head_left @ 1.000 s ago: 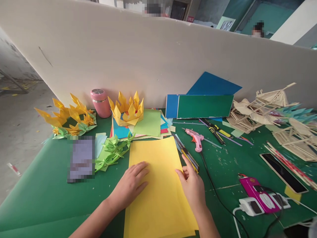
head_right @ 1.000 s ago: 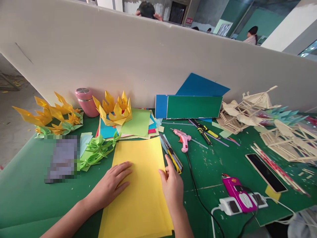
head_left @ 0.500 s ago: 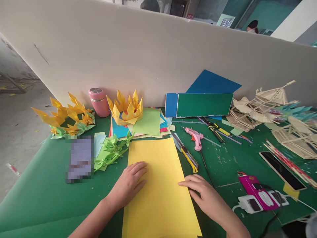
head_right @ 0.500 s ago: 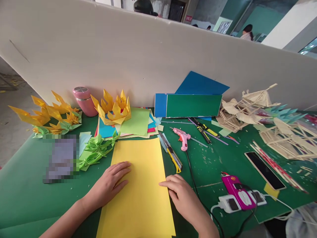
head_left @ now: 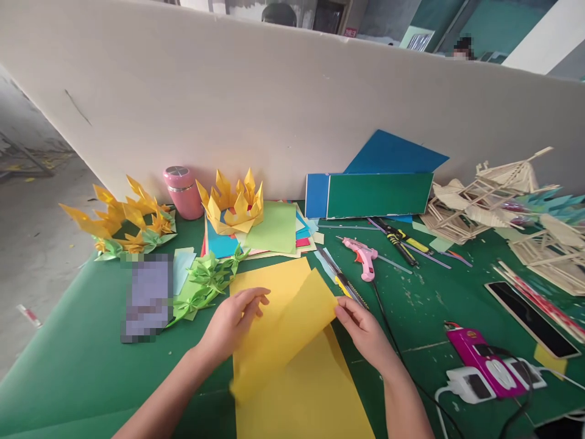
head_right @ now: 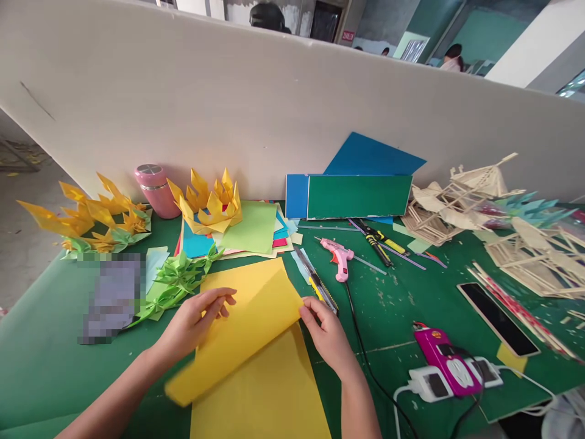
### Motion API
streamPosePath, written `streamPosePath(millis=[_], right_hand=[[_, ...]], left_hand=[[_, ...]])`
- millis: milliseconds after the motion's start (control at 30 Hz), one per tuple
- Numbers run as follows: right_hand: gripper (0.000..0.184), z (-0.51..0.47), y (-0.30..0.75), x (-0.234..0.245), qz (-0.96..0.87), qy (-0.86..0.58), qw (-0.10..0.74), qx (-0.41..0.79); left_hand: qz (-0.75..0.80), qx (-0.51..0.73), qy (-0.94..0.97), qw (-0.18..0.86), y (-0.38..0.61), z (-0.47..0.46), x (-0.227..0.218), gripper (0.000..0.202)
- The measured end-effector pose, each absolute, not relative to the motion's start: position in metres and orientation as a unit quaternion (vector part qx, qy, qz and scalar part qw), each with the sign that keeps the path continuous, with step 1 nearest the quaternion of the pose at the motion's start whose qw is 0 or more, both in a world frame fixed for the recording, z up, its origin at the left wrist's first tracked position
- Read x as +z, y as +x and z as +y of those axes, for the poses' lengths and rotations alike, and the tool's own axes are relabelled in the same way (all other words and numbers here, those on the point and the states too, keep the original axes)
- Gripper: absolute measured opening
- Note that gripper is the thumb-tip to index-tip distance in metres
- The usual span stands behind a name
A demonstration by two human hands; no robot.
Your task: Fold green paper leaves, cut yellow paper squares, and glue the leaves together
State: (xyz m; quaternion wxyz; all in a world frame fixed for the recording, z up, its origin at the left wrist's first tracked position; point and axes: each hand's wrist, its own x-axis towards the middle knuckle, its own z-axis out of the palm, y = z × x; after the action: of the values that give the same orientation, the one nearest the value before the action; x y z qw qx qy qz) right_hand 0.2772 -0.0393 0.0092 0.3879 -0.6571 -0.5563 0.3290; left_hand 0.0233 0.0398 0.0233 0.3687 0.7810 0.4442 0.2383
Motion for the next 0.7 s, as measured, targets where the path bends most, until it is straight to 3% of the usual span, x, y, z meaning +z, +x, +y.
streamPosePath(millis=[233, 400, 700], right_hand=[[0.046, -0.039, 0.285, 0.023, -0.575, -0.672, 0.321, 0.338], [0.042, -0.04, 0.295, 0.027, -0.543, -0.675, 0.333, 0.372], [0.032, -0.016, 0.275, 0.019, -0.552, -0.723, 0.332, 0.25]], left_hand=[[0.415, 0.245, 0.842, 0.242, 0.044, 0.064, 0.009, 0.029], [0.396, 0.173, 0.885, 0.176, 0.056, 0.066, -0.014, 0.054], [0.41, 0.163, 0.873, 0.209, 0.059, 0.065, -0.009, 0.05]])
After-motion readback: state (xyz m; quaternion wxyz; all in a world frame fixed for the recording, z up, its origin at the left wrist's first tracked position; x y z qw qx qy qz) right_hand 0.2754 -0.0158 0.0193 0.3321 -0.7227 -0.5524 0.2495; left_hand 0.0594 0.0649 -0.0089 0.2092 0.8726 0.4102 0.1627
